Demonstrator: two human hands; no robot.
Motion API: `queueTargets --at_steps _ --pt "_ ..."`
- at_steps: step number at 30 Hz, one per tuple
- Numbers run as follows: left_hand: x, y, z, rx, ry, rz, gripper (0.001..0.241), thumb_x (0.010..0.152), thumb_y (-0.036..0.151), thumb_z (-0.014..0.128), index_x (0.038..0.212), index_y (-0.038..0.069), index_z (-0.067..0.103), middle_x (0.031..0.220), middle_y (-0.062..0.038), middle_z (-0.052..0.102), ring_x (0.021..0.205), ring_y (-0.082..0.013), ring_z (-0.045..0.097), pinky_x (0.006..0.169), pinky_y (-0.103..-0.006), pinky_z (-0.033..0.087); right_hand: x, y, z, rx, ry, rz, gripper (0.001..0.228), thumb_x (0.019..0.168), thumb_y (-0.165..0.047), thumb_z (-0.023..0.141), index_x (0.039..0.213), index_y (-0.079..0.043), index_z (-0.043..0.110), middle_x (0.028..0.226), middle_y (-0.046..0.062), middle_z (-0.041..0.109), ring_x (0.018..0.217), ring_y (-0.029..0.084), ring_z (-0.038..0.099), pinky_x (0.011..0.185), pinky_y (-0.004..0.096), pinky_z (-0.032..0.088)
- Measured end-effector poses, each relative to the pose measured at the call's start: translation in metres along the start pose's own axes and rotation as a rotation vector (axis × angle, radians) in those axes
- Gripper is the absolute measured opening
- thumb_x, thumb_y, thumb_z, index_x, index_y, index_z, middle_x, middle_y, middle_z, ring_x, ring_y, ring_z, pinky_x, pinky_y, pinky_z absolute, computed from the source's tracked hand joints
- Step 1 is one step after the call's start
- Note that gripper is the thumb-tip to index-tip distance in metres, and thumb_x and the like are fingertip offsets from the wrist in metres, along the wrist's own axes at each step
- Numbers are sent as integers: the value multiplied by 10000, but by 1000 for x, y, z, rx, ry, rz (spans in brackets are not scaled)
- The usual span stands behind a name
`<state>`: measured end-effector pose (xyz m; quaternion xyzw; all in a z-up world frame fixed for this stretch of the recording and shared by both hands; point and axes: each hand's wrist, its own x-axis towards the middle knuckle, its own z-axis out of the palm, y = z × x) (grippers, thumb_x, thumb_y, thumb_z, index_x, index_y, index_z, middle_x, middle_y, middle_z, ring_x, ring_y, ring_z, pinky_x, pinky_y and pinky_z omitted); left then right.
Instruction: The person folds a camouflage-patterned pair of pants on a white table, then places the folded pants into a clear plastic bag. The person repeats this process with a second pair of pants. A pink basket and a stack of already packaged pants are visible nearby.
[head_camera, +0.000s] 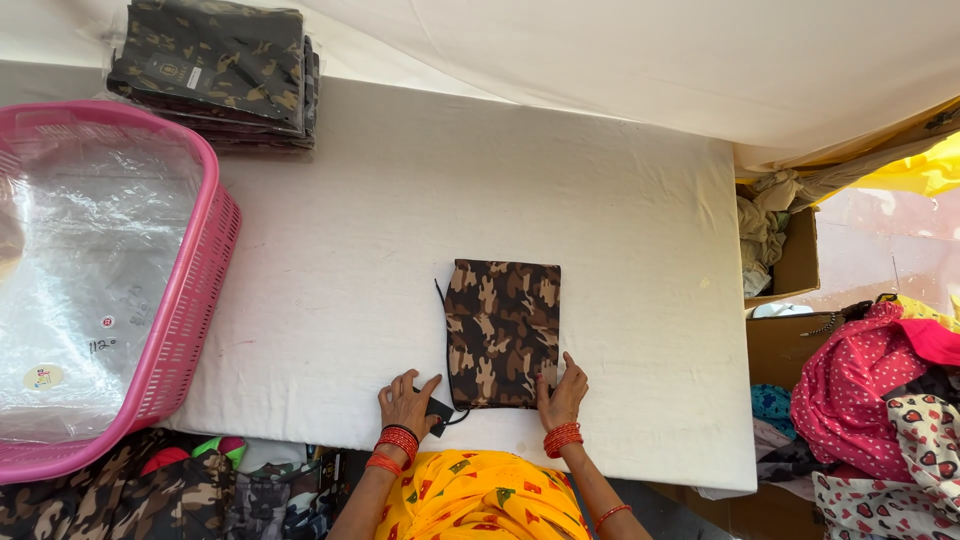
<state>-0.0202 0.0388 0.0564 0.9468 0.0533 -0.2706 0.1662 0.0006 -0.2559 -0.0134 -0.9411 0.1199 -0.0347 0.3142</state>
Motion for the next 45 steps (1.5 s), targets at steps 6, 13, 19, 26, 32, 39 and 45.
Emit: queueTargets --at_steps 6,13,19,26,32,39,45 --pt "2 -23 54 101 -52 210 578 768 220 885 1250 298 576 1659 -45 182 1546 -279 121 1224 -620 78 -41 -36 9 -17 -141 -896 433 949 -119 675 1357 -166 536 1272 55 609 1179 224 574 1011 377 436" --pt "-11 -36 71 98 -46 316 537 737 200 890 1114 128 515 1510 -79 349 1514 -313 244 1226 -552 208 -45 -67 24 -231 -881 -1025 523 998 -249 597 1499 -157 477 1525 123 503 1062 267 611 954 372 506" --pt "-39 -49 72 -241 -223 127 414 883 240 766 1191 161 500 1152 -113 731 1058 -327 695 829 -404 560 -47 -69 30 -275 -859 -1178 578 1036 -294 538 1587 -178 408 1539 131 488 1097 265 615 971 372 512" --pt "-65 -46 47 -491 -216 110 519 884 239 761 1320 249 479 1054 -143 712 1002 -362 680 820 -438 560 -46 -75 23 -194 -751 -1384 468 1026 -191 538 1494 -185 527 1514 130 517 1154 241 606 958 362 504" --pt "-16 -20 29 -671 -408 111 170 899 168 709 1050 108 758 877 -87 758 789 -208 707 774 -346 582 -41 -73 12 1 -755 -1176 293 928 -149 654 1215 -90 663 1384 123 573 1169 269 594 997 395 504" --pt "30 66 -32 -1888 -491 -427 846 894 662 453 1569 246 158 1326 -320 555 1109 -451 677 945 -468 589 -21 -4 57 887 -843 271 371 1034 -295 491 1160 16 650 1004 139 738 809 193 743 709 311 635" --pt "69 36 55 -1936 -342 -248 994 871 767 395 1605 132 183 1374 -330 505 1110 -442 690 902 -482 625 4 -32 9 1001 -757 784 432 1057 -387 489 1193 -19 668 953 127 738 726 197 740 667 314 638"
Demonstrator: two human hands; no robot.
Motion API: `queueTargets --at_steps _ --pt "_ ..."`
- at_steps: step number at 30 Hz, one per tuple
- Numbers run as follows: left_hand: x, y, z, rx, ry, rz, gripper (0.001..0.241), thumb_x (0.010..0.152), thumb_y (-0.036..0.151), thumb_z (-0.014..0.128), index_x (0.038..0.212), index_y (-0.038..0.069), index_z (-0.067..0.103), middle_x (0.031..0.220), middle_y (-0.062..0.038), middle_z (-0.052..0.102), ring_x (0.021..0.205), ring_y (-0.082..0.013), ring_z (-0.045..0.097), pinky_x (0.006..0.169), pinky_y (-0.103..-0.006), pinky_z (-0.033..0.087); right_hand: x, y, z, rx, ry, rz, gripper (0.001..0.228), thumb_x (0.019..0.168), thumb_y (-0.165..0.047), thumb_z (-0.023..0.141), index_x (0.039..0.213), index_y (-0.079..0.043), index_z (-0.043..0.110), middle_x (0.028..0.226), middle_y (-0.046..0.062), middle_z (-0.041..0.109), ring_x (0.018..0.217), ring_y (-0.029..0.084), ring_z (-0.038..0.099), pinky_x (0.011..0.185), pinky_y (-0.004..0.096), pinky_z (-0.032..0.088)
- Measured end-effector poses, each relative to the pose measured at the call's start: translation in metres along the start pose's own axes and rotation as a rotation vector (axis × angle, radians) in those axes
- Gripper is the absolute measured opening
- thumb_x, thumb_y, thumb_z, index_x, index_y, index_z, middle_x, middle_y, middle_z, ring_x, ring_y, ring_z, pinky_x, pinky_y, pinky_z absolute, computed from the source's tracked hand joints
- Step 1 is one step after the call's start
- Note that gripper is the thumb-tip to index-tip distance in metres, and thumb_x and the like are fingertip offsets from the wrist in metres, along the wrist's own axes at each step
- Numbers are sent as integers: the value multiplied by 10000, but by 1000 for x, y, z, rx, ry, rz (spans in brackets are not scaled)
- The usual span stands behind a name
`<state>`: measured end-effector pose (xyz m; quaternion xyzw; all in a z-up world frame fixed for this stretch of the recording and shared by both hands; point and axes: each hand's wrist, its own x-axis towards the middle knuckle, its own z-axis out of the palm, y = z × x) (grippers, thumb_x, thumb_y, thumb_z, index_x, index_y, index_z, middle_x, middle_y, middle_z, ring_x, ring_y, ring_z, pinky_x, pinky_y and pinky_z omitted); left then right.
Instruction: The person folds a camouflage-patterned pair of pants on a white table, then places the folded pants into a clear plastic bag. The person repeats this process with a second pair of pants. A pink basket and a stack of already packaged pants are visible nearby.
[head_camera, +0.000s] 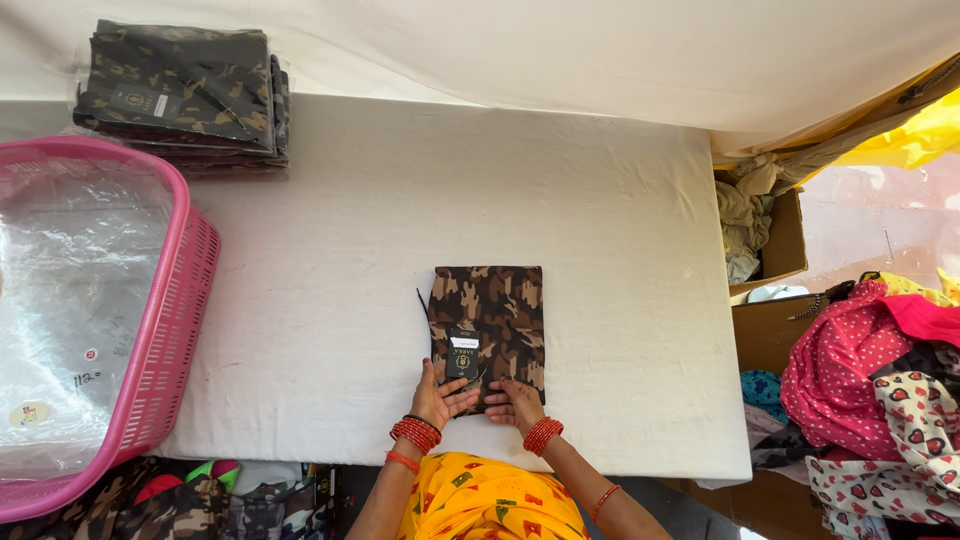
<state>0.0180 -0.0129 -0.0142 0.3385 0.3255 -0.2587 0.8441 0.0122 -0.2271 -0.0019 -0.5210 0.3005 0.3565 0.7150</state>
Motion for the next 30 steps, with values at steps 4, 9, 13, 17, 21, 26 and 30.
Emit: queueTargets --at_steps 4,9,13,17,21,26,30 --pt "-22 6 -2 241 49 -59 849 883 686 388 1544 183 212 1298 -283 630 1065 -413 711 895 -490 613 -2 12 6 -78 39 -123 355 1031 -305 502 1193 -20 637 930 126 740 698 207 734 624 328 638" --pt "-8 14 -69 528 130 342 349 1008 231 544 1311 70 609 1144 -132 748 920 -190 731 799 -332 619 -44 -16 51 -1296 195 -1120 467 1026 -309 498 1425 -69 534 1400 135 598 1263 287 575 1051 401 475" --pt "-57 97 -93 621 212 566 298 999 89 574 1284 48 648 1128 -99 738 923 -160 724 805 -313 611 -11 -13 58 -1716 -5 -1134 743 1023 -493 446 1568 -16 283 1610 196 275 1493 331 220 1207 460 144" --pt "-149 204 -105 802 536 1019 276 1004 32 595 1274 40 654 1136 -101 735 959 -158 730 814 -293 625 14 -5 49 -1891 89 -974 796 1032 -609 301 1612 -83 158 1683 116 145 1550 251 104 1242 431 55" --pt "-210 291 -149 1057 937 1205 263 1054 5 589 1303 21 670 1172 -146 737 971 -235 722 762 -324 592 27 5 42 -1898 222 -1203 752 1032 -610 293 1603 -131 193 1667 96 172 1537 240 121 1233 443 57" --pt "-192 355 -298 1497 1058 881 630 961 196 704 1515 -6 480 1429 -302 546 1282 -451 556 1048 -508 491 12 12 48 -1852 333 -1304 693 1025 -578 308 1600 -201 233 1651 91 190 1528 255 122 1225 493 35" --pt "-128 375 -425 1641 979 102 1021 842 512 776 1622 102 260 1551 -312 383 1418 -465 410 1128 -536 409 -5 32 47 -1801 310 -1190 654 1046 -505 380 1602 -181 267 1657 105 216 1539 284 141 1228 530 40"
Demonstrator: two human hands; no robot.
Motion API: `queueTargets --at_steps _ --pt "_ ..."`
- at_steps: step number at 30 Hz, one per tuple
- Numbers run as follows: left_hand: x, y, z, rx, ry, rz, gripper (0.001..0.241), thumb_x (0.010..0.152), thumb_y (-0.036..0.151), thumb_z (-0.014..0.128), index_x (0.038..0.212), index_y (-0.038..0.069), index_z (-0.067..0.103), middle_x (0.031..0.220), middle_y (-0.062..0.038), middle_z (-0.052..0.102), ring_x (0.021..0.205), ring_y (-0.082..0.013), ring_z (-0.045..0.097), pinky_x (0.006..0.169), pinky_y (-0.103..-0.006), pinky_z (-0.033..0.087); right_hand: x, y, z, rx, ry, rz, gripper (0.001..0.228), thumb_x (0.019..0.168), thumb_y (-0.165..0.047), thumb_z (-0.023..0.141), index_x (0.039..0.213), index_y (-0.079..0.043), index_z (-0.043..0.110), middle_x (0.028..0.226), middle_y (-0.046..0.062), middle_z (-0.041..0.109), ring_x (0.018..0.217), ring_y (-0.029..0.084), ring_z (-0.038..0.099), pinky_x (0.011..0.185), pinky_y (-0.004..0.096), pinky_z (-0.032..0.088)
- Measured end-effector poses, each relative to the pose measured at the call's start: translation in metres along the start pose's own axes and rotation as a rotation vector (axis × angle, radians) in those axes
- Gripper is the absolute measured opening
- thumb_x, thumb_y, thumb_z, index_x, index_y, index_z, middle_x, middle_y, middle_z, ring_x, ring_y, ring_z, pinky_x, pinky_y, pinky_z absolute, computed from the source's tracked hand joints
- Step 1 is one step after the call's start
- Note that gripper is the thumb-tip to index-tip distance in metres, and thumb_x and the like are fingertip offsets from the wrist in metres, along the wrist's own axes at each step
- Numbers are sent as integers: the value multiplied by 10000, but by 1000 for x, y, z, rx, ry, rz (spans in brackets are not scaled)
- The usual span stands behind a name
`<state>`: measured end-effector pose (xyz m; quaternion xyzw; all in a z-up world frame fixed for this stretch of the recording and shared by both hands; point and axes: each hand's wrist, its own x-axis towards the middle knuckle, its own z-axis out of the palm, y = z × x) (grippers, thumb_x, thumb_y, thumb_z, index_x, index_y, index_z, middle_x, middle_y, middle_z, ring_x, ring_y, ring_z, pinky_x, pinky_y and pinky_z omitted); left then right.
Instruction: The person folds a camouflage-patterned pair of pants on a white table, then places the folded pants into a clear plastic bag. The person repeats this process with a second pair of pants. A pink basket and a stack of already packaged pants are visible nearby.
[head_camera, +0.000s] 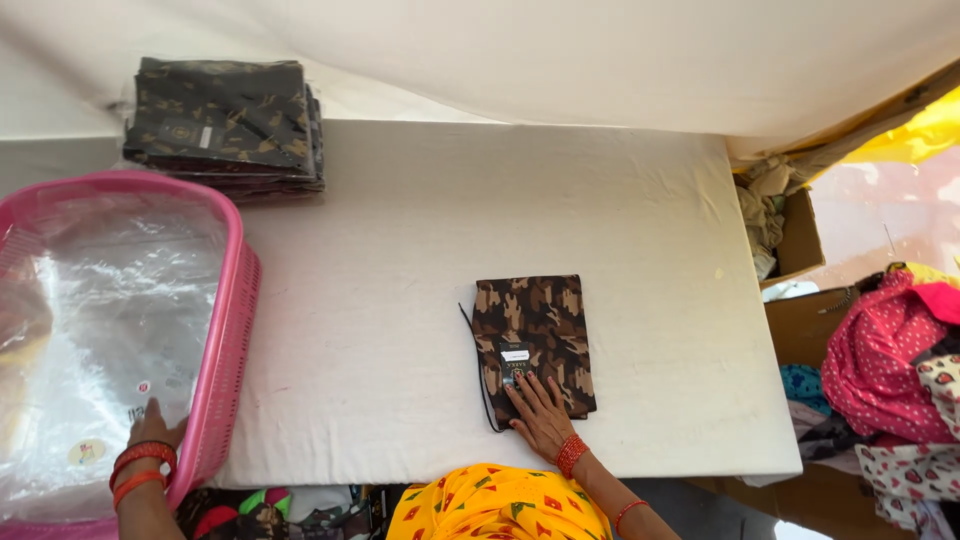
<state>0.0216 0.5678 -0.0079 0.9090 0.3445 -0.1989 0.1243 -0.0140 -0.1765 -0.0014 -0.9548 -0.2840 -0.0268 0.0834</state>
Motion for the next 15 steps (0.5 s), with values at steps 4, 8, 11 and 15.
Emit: queueTargets --at_steps 4,8,11,15 --pt "21 5 4 12 -233 -155 1023 815 542 746 1661 125 352 1458 -370 630 1325 -523 653 1110 -582 542 -29 -16 -2 56 28 138 640 1021 -446 459 1584 -185 303 1648 108 242 1527 289 172 1214 518 74" --pt "21 20 -13 278 6 -229 1254 636 653 879 1618 227 227 1550 -253 368 1388 -516 408 1023 -721 441 -51 -28 5 142 133 306 610 991 -325 523 1556 -172 351 1619 144 298 1509 305 240 1219 509 129" --pt "24 31 -15 326 63 -210 1230 599 635 913 1558 228 259 1545 -207 324 1352 -510 386 944 -691 467 -57 -37 10 160 224 434 584 984 -280 533 1535 -165 377 1593 153 331 1490 320 278 1215 512 162" --pt "32 20 0 325 143 -27 609 900 337 780 1444 113 623 1359 -240 669 1169 -435 709 924 -531 618 -55 -43 18 160 312 497 554 991 -261 528 1521 -159 402 1576 152 354 1469 330 310 1195 508 203"
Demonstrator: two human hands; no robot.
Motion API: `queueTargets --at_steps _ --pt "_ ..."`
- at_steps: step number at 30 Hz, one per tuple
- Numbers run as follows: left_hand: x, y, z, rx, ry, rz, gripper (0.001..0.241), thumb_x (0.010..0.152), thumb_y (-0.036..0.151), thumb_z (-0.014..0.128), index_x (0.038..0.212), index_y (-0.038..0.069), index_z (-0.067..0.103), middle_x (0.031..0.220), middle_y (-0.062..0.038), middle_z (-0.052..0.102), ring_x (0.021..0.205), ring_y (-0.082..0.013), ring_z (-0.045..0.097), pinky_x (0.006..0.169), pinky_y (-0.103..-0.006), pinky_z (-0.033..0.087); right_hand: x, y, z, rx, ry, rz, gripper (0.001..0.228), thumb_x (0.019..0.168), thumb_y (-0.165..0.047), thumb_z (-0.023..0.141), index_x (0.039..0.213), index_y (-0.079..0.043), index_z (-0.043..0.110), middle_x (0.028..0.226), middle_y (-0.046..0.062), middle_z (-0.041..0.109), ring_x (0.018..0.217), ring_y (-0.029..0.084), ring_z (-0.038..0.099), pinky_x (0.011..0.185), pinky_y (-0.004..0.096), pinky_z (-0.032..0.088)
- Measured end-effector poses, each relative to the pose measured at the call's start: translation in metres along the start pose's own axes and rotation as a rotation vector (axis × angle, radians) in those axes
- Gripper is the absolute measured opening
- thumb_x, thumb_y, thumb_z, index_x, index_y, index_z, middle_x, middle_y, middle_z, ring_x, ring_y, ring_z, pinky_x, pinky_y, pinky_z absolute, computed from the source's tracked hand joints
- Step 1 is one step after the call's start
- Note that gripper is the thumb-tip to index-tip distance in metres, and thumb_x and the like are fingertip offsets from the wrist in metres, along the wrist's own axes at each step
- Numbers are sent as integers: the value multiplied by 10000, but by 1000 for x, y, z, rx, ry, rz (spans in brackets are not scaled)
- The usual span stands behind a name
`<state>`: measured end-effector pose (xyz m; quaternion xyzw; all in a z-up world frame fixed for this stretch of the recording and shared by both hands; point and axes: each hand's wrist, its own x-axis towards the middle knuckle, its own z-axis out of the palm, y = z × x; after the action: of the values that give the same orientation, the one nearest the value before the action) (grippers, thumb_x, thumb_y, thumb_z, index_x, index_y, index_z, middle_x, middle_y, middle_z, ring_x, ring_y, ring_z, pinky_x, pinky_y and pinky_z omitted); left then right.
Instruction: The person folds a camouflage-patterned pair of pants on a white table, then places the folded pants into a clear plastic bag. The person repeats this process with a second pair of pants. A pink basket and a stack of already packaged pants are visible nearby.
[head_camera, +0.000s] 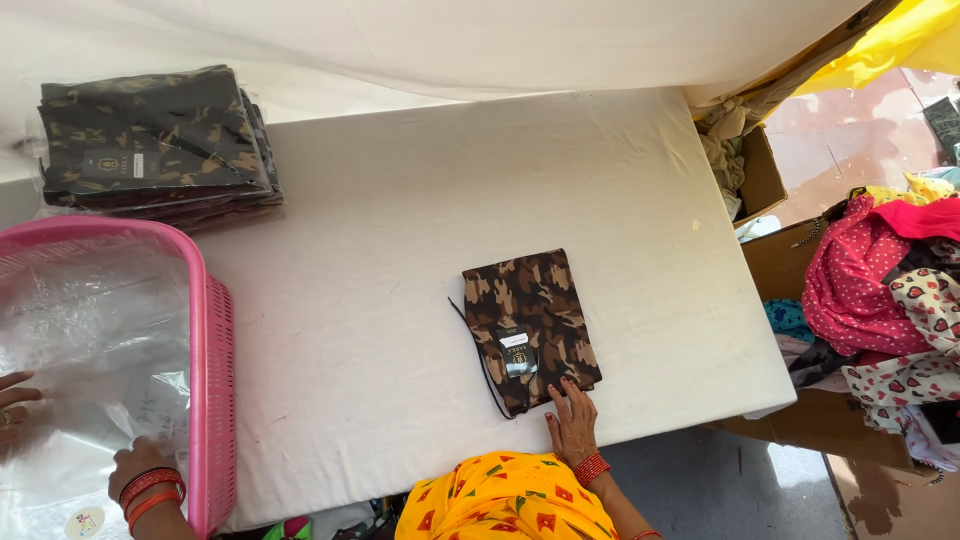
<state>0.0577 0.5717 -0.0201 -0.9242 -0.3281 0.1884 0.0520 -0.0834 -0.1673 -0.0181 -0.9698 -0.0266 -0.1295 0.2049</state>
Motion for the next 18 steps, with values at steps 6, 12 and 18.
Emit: queueTargets --at_steps 6,12,18 --pt "3 8 -2 97 -37 26 210 999 178 662 1058 84 840 1098 -184 816 1034 -353 786 855 -453 650 10 -7 -2 19 24 -3 537 996 -232 536 1515 -159 417 1557 132 385 1449 334 336 1177 498 240" --pt "-20 6 -24 -51 -55 -42 216 1021 212 615 1113 154 802 1111 -177 793 1042 -378 753 890 -506 571 28 -12 -17 78 -2 37 498 1003 -218 528 1492 -151 456 1531 114 428 1435 316 368 1171 475 262" --pt "-90 20 -81 -154 347 72 229 1019 39 653 1208 100 766 978 -200 786 945 -345 741 888 -527 543 41 -7 -25 129 -1 -18 450 1027 -229 513 1469 -142 491 1506 121 461 1404 321 406 1153 465 288"
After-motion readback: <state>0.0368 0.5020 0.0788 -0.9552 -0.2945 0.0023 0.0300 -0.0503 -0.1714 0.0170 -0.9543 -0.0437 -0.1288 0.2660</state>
